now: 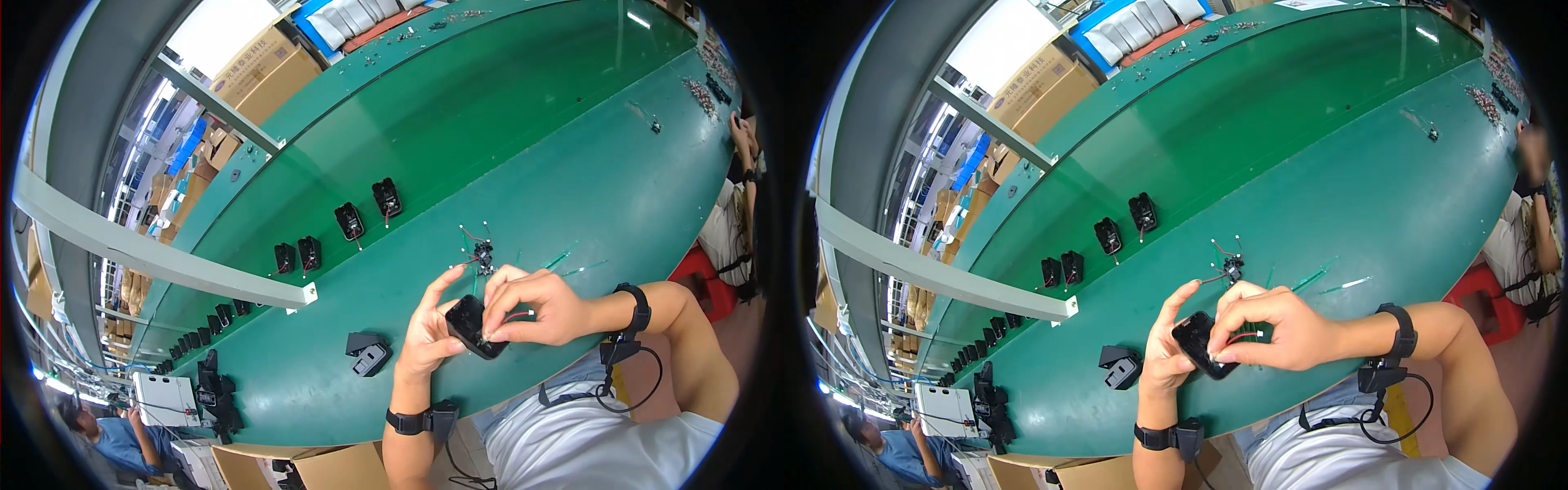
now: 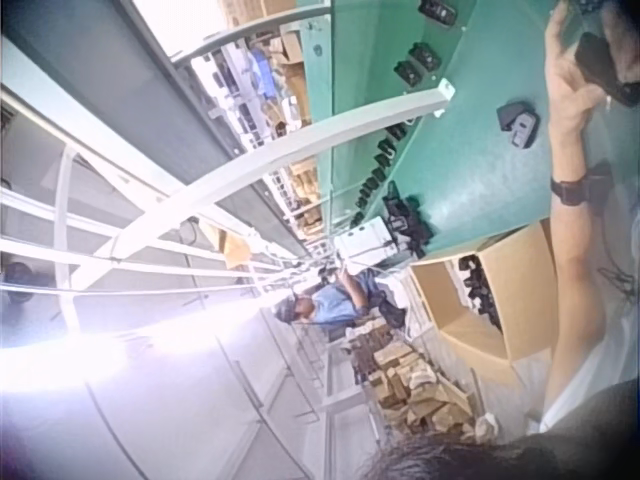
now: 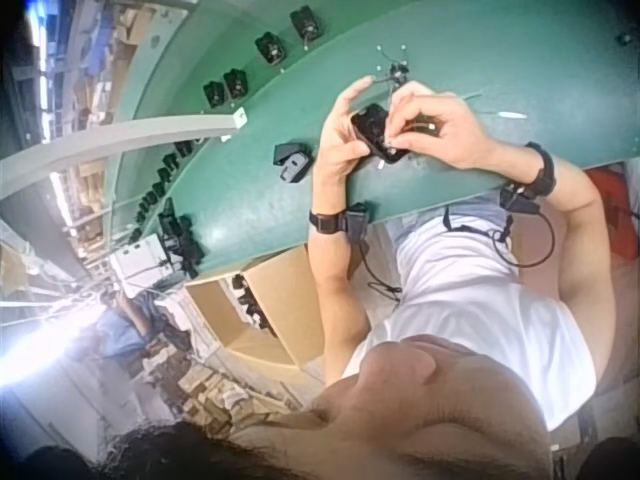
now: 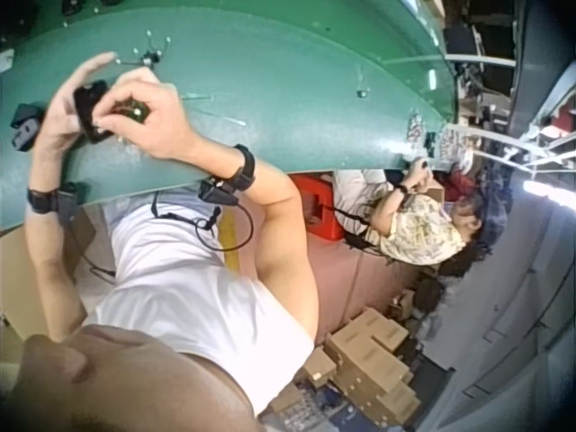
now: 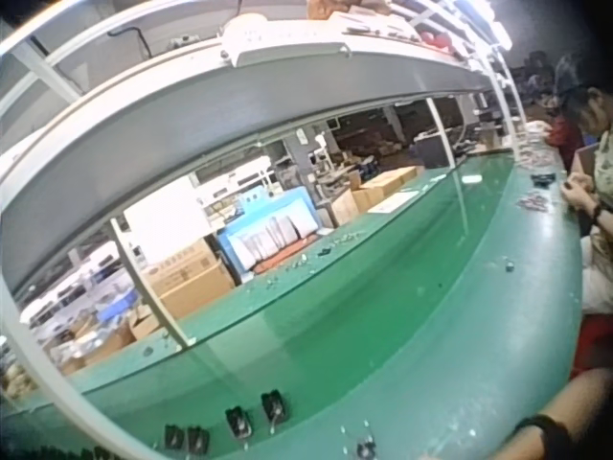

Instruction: The person assembles small black electronic devices by inserting wires and components into the housings. They pick up a device, insert a wire, and place it on the green table, repeating this process for multiple units.

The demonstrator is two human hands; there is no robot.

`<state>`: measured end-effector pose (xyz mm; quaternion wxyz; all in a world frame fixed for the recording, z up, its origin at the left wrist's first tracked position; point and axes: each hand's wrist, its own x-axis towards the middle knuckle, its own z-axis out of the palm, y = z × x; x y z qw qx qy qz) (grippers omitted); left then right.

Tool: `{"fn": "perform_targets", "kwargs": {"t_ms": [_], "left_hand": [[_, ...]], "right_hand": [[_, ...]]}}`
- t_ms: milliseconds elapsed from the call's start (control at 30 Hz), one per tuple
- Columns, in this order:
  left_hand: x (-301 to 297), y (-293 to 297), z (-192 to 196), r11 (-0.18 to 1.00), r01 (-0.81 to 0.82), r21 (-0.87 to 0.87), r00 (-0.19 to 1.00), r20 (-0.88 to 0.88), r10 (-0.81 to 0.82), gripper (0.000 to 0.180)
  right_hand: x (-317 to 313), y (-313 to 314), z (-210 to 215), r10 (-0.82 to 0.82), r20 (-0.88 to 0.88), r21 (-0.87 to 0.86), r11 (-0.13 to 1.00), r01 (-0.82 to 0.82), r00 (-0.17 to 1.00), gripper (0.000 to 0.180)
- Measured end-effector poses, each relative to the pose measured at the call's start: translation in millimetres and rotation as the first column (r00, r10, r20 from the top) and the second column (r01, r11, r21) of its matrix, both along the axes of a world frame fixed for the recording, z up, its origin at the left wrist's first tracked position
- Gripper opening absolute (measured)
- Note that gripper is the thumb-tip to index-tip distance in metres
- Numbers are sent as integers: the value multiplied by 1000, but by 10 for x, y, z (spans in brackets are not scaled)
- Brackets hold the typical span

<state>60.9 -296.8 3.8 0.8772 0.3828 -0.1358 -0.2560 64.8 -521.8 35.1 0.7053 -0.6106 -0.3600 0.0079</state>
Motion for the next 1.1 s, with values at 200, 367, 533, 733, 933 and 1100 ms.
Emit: {"fn": "perform_targets", "kwargs": {"t_ms": [200, 367, 533, 733, 933, 1100], "left_hand": [[-14, -19, -10, 994, -101, 33, 995, 7, 101, 100], [60, -40, -24, 973, -208, 102, 977, 59, 203, 79], [71, -59, -42, 963, -170, 209, 985, 39, 165, 75], [84, -113, -5, 920, -154, 360, 986, 123, 116, 76], [43, -158, 12, 898, -175, 404, 981, 147, 125, 67], [36, -214, 46, 803, -362, 473, 925, 290, 245, 50]], "right_hand": [[16, -53, 41, -97, 288, -186, 970, 155, 953, 21], [143, -111, 96, -82, 394, -286, 935, 207, 916, 34], [215, -170, 9, 9, 104, -283, 959, 20, 995, 30], [331, -212, -106, 279, -332, -56, 948, -314, 901, 19], [341, -210, -153, 409, -721, 225, 901, -370, 559, 17], [401, -223, -325, 419, -689, 290, 907, -305, 592, 12]]}}
